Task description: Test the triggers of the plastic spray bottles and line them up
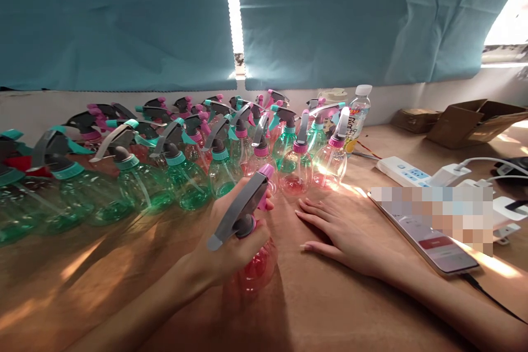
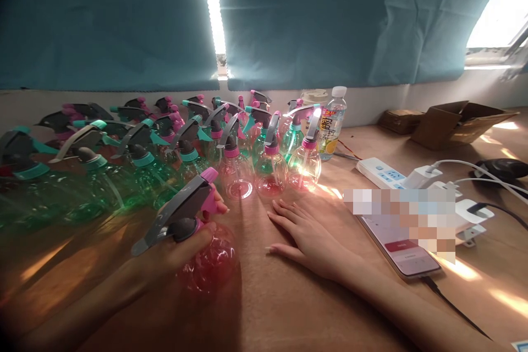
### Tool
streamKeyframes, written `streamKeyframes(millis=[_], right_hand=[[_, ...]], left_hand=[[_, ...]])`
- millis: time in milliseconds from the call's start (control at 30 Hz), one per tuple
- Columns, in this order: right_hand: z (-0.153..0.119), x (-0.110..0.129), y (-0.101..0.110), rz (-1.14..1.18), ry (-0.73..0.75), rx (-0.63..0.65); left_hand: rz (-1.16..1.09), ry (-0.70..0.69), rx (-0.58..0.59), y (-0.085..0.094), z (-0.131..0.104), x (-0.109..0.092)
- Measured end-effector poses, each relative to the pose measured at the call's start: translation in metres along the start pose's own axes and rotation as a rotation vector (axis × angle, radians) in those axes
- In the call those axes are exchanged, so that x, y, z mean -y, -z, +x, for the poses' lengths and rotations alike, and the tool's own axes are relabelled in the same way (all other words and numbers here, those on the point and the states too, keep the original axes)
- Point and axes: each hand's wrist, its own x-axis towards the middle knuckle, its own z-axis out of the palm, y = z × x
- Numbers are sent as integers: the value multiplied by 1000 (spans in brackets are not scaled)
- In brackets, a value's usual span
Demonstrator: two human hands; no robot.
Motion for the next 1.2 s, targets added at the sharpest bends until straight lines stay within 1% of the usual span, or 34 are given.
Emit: streamKeyframes(millis=[200,400,567,733,933,1200], right_hand=[[0,-1,0,24,0,-3],[0,1,2,9,-2,8],[0,0,0,17,4,-4],[0,-2,-2,21,8,-9],[0,-3,-4,17,12,-15],[0,-2,-3,-2,6,-20]], left_hand=[[55,56,-12,-1,-2,7],[46,19,-65,-6,-4,14],[47,37,-36,-7,-3,9],[36,-13,-15,-4,0,5],[66,-21,-21,-3,-3,6],[27,-18,-59,-5,-3,7]])
